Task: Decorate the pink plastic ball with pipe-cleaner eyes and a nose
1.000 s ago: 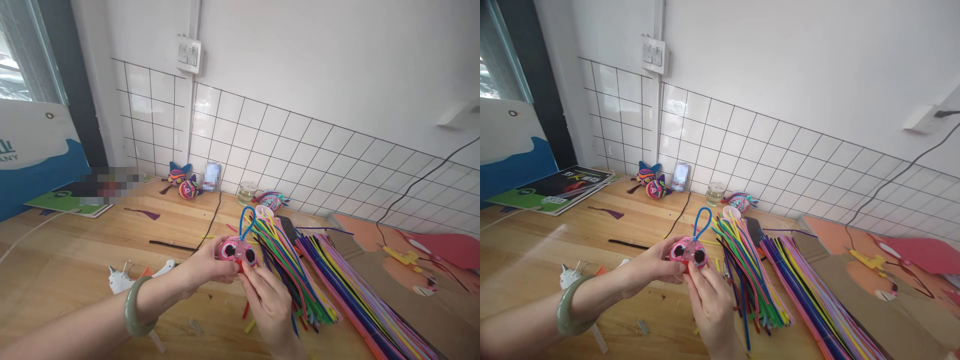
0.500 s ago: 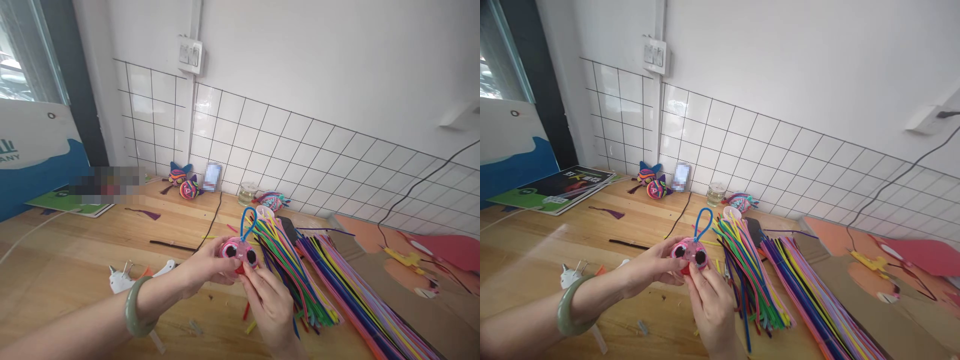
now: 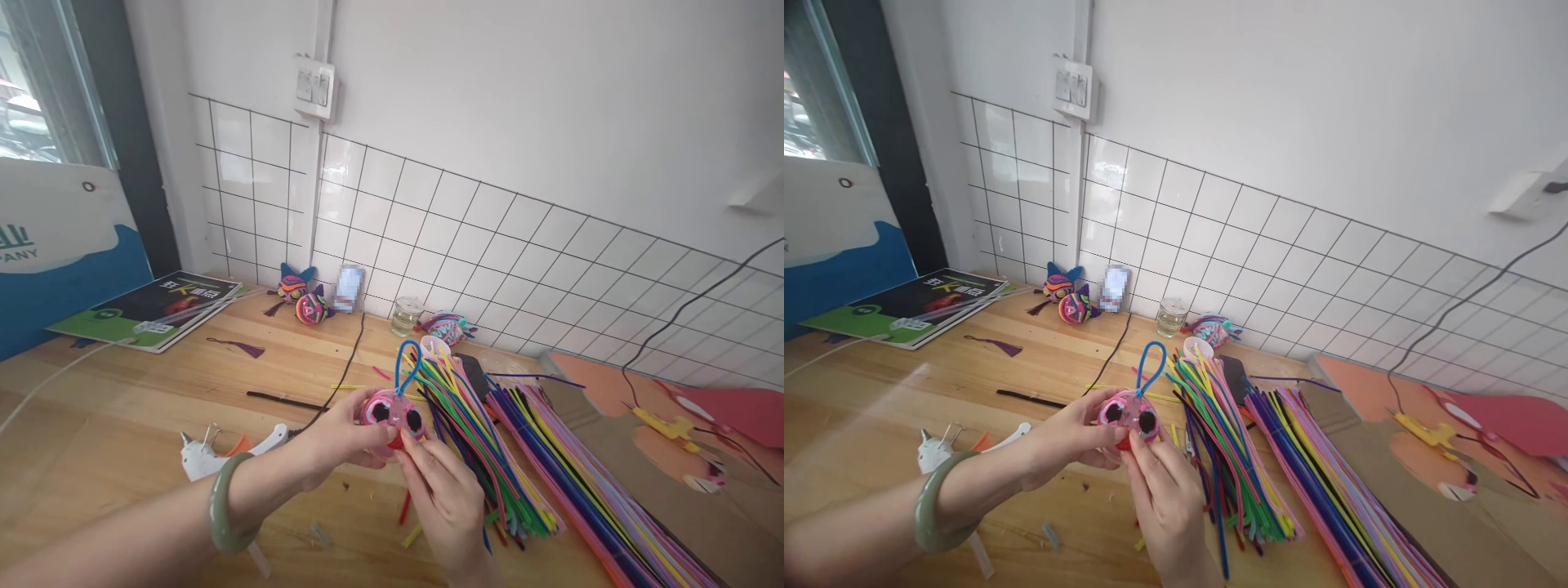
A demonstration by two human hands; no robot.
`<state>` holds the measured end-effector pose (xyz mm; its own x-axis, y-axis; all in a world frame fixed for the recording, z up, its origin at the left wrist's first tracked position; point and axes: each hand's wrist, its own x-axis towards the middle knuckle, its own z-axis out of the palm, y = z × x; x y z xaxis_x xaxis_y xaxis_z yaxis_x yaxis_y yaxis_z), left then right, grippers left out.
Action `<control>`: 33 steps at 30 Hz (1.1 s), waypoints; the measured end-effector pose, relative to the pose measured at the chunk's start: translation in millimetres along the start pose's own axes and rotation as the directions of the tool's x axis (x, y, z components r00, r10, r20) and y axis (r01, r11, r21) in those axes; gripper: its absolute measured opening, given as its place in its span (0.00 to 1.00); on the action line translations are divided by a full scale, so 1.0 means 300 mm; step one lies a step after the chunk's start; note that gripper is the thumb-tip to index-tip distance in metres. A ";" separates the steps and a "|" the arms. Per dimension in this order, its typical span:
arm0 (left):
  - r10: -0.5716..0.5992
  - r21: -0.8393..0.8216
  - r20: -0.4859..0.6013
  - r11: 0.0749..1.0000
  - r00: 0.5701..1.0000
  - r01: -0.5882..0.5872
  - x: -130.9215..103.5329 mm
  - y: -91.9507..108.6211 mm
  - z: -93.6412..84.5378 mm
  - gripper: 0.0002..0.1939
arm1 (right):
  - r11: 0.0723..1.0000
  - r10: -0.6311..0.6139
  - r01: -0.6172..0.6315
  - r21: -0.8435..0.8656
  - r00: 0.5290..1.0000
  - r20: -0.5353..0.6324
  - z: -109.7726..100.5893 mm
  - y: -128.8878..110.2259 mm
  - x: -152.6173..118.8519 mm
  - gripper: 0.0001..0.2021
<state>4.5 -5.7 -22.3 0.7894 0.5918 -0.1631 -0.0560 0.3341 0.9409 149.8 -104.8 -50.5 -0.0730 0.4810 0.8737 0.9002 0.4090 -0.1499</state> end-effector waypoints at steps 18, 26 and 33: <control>-0.030 -0.061 0.049 0.998 0.998 0.033 -0.009 0.025 0.002 0.27 | 1.000 0.007 -0.007 0.027 1.000 0.017 -0.006 0.002 0.005 0.16; -0.032 -0.061 0.028 0.998 0.999 0.034 -0.003 0.013 0.000 0.27 | 0.999 0.014 -0.015 0.033 1.000 0.008 -0.001 0.002 0.003 0.16; -0.052 -0.105 0.052 0.993 0.997 0.057 0.004 0.010 -0.009 0.26 | 0.993 0.097 -0.097 0.066 0.995 -0.002 0.020 0.015 -0.010 0.14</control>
<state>3.7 -2.1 -20.6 0.8217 0.5350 -0.1964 -0.0747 0.4428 0.8935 151.4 -99.8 -56.5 0.0157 0.5169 0.8559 0.8727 0.4107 -0.2640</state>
